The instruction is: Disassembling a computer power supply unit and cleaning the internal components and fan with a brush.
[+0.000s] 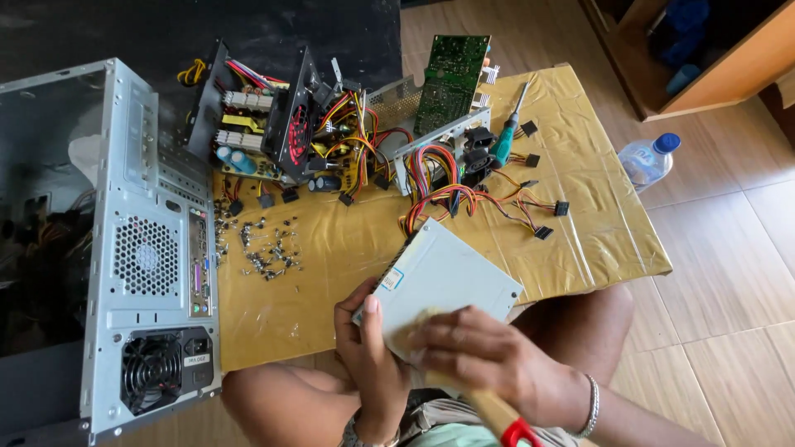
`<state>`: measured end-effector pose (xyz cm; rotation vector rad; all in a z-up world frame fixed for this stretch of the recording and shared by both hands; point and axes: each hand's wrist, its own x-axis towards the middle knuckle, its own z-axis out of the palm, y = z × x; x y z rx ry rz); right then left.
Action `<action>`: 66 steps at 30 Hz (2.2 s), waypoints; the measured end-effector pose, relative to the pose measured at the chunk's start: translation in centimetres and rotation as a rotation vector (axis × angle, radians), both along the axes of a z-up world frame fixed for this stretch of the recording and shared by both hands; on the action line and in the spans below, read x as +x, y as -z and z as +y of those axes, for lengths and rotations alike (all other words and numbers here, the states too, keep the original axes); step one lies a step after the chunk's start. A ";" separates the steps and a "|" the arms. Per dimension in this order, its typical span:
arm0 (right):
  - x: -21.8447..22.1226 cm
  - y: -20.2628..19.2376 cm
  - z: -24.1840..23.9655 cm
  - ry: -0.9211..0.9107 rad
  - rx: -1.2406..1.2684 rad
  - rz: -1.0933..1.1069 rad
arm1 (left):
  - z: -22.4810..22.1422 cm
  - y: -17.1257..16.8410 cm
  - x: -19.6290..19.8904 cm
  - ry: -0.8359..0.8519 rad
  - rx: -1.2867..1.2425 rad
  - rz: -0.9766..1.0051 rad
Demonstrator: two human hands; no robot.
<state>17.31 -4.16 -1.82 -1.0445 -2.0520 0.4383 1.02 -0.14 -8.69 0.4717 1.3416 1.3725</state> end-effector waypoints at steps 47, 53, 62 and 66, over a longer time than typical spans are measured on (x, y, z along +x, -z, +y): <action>2.6 2.2 -4.2 0.365 -0.045 -0.073 | -1.8 -0.2 -2.6 0.577 0.826 1.017; 2.5 7.9 -3.2 0.850 0.061 1.557 | -3.1 1.6 -3.4 0.521 0.844 1.117; 5.5 8.1 -6.9 0.684 0.091 0.440 | -1.2 1.2 -3.4 0.722 1.444 1.562; 2.5 7.1 -5.6 0.766 0.164 0.512 | -1.0 -1.5 -1.8 0.612 1.359 1.227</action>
